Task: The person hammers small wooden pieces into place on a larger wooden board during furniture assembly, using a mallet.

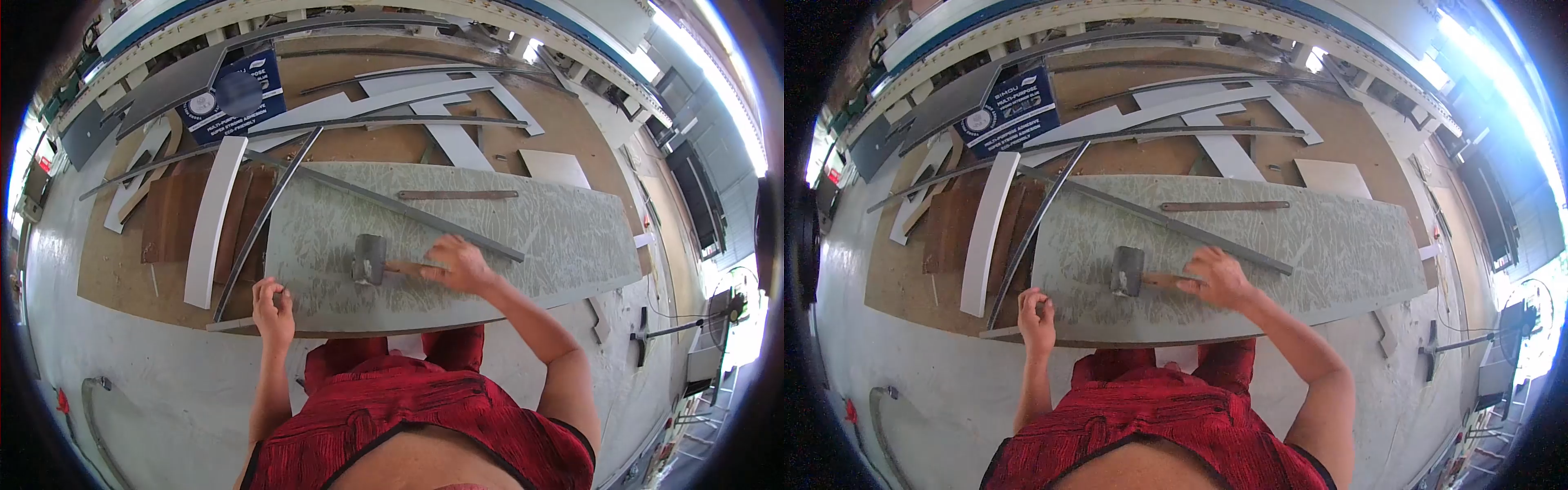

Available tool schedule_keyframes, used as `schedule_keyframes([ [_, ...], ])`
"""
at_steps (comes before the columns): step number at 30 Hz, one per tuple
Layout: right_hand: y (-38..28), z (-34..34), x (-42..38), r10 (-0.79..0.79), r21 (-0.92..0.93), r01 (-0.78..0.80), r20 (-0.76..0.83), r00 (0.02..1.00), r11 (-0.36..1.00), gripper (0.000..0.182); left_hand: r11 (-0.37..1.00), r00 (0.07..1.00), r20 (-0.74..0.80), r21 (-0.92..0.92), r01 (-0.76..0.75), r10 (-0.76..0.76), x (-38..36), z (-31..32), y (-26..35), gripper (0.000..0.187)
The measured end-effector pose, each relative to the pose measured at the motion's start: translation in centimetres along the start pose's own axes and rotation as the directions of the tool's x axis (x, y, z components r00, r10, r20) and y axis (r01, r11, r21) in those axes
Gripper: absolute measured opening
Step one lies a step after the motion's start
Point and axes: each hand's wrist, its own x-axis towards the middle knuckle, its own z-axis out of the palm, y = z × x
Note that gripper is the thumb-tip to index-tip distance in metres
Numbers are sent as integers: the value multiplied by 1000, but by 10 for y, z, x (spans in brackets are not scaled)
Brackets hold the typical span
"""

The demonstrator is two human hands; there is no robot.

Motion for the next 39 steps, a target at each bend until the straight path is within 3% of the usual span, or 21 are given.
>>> schedule_keyframes([
  [2,9,-12,25,74,2,-74,-2,997,997,52,998,994,87,-10,68,-67,7,-9,2,13],
  [5,25,-11,55,166,-79,-160,67,984,984,65,971,964,155,140,194,-215,40,-22,2,12],
  [8,33,-1,85,231,-192,-193,198,953,962,75,931,987,57,330,-159,148,82,-21,-13,16],
  [10,36,3,98,252,-253,-191,237,938,949,76,920,975,68,325,-221,210,103,-12,-37,16],
  [14,50,5,112,269,-290,-185,287,919,939,70,986,945,326,164,-35,-21,125,-7,-67,13],
  [15,54,5,113,279,-285,-189,319,906,940,68,977,947,320,190,-95,30,126,-7,-70,12],
  [18,72,13,111,220,-315,-134,253,942,940,64,994,947,320,88,-67,36,132,-3,-89,11],
  [24,97,3,120,144,-91,-136,95,985,987,58,986,995,5,132,-99,100,143,14,-116,13],
  [27,107,9,127,201,-21,-200,119,972,980,54,988,999,-36,153,-34,40,153,22,-117,13],
  [30,132,17,138,104,27,-103,-35,994,994,46,975,992,-96,213,-60,82,161,30,-121,12],
  [33,153,5,168,26,-43,-31,-121,992,999,46,976,991,-108,213,-53,77,169,34,-127,10],
  [36,167,0,196,214,-93,-216,-30,976,972,46,961,994,-109,277,22,9,178,33,-115,8],
  [39,171,11,209,371,-267,-366,-34,928,891,47,944,991,-119,329,-18,60,181,36,-121,8],
])
